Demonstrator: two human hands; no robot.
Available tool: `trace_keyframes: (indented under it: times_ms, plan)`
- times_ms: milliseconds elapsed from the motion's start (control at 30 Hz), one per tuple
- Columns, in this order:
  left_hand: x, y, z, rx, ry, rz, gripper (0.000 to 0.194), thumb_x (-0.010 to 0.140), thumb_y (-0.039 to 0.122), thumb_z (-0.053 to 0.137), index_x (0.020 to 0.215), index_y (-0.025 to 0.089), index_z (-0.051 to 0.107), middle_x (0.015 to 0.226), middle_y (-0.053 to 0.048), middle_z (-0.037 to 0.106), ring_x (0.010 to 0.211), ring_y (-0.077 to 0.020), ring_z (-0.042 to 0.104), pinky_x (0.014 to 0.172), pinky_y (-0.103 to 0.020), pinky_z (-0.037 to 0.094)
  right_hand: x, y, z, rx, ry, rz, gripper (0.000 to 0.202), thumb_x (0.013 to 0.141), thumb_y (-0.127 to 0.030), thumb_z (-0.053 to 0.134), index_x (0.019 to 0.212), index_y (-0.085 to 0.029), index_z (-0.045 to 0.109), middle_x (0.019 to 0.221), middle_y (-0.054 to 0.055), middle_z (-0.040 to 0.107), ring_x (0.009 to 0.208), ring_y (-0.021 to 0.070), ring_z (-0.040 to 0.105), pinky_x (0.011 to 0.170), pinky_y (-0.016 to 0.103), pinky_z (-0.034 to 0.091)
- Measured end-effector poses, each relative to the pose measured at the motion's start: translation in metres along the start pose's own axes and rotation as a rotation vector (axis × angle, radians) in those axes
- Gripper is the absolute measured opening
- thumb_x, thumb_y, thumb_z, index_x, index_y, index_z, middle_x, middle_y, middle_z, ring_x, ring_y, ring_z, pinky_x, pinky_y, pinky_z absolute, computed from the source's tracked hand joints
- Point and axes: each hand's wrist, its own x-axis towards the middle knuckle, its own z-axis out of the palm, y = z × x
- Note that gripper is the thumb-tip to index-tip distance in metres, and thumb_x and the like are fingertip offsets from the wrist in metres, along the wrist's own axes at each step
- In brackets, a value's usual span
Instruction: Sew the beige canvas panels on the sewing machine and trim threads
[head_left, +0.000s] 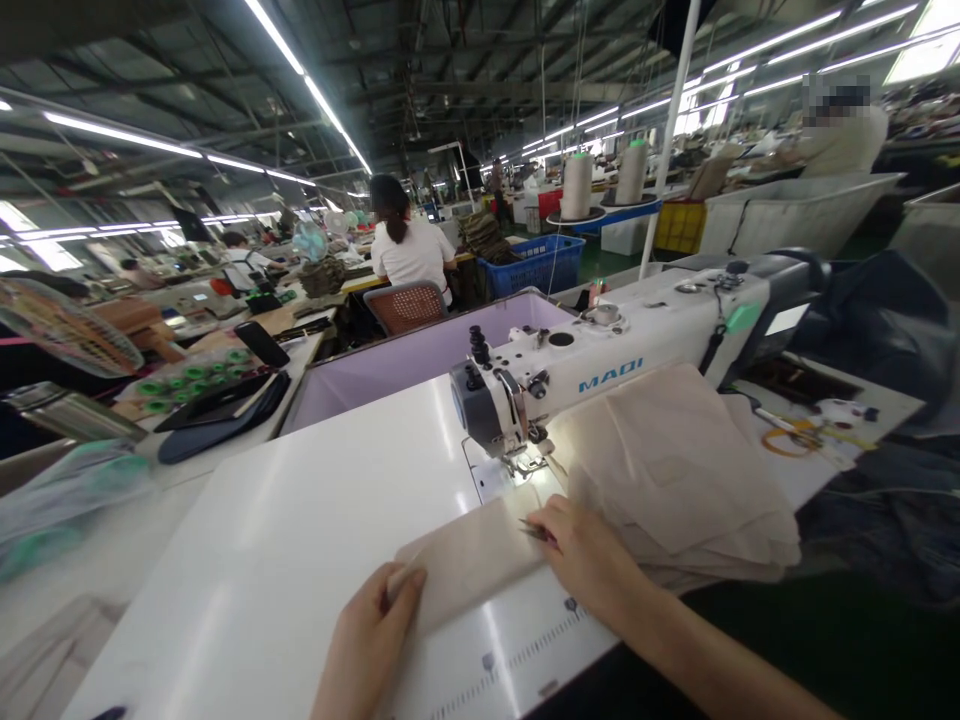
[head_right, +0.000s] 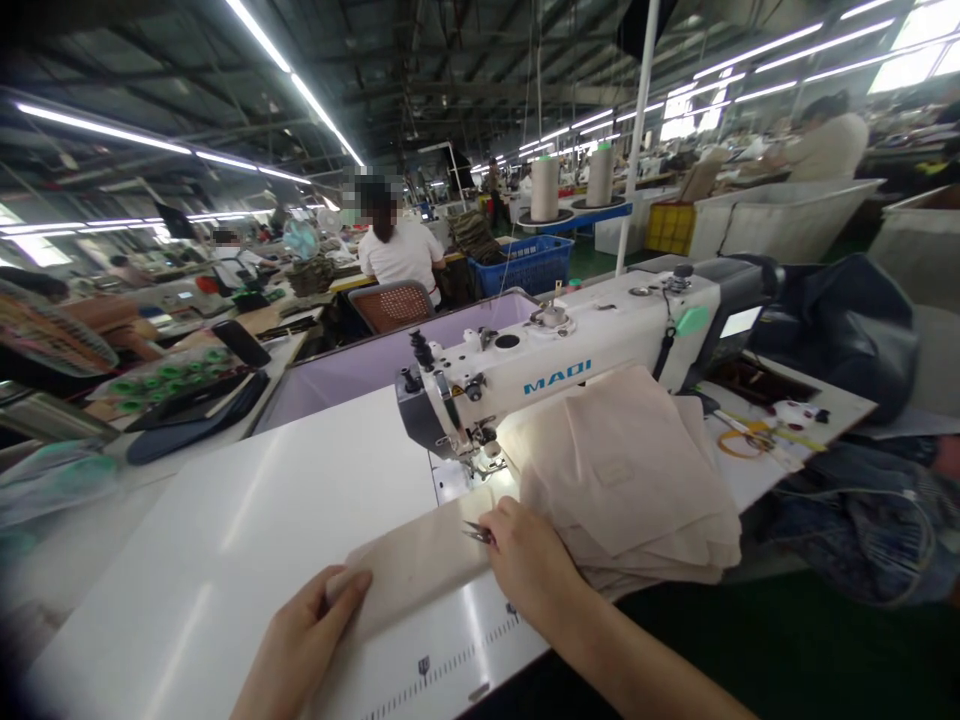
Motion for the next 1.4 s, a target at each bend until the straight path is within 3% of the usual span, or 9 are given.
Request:
trace_keyframes:
  times_ms: [133, 400, 1000, 1400]
  plan:
    - [-0.005, -0.003, 0.004, 0.05, 0.05, -0.039, 0.037, 0.09, 0.055, 0.042, 0.075, 0.025, 0.059, 0.069, -0.001, 0.069, 0.073, -0.0269, 0.067, 0.068, -0.033, 0.048, 0.0, -0.004, -0.001, -0.035, -0.024, 0.01, 0.028, 0.087, -0.001, 0.053, 0.099, -0.017, 0.072, 0.096, 0.007, 0.066, 0.086, 0.0204, 0.066, 0.078, 0.028, 0.049]
    - [-0.008, 0.012, 0.007, 0.167, 0.029, -0.122, 0.03, 0.091, 0.05, 0.037, 0.076, 0.027, 0.05, 0.072, -0.003, 0.068, 0.074, -0.028, 0.067, 0.066, -0.034, 0.046, 0.002, -0.005, -0.002, -0.057, -0.036, 0.045, 0.025, 0.087, -0.002, 0.054, 0.098, -0.017, 0.072, 0.095, 0.008, 0.067, 0.087, 0.0222, 0.067, 0.077, 0.029, 0.049]
    - [-0.002, 0.008, 0.011, 0.266, 0.047, -0.067, 0.03, 0.092, 0.047, 0.038, 0.072, 0.028, 0.049, 0.069, -0.004, 0.068, 0.07, -0.0288, 0.067, 0.062, -0.032, 0.045, 0.006, -0.005, 0.001, -0.102, -0.04, 0.069, 0.024, 0.088, -0.003, 0.053, 0.096, -0.018, 0.071, 0.094, 0.007, 0.068, 0.085, 0.0212, 0.067, 0.074, 0.028, 0.049]
    - [-0.002, 0.011, 0.009, 0.17, 0.124, -0.09, 0.026, 0.09, 0.04, 0.042, 0.067, 0.027, 0.04, 0.063, -0.001, 0.059, 0.062, -0.0226, 0.06, 0.06, -0.03, 0.039, 0.001, 0.013, 0.016, -0.232, 0.067, -0.101, 0.017, 0.087, -0.007, 0.057, 0.092, -0.02, 0.066, 0.107, 0.009, 0.063, 0.079, 0.0199, 0.069, 0.06, 0.028, 0.051]
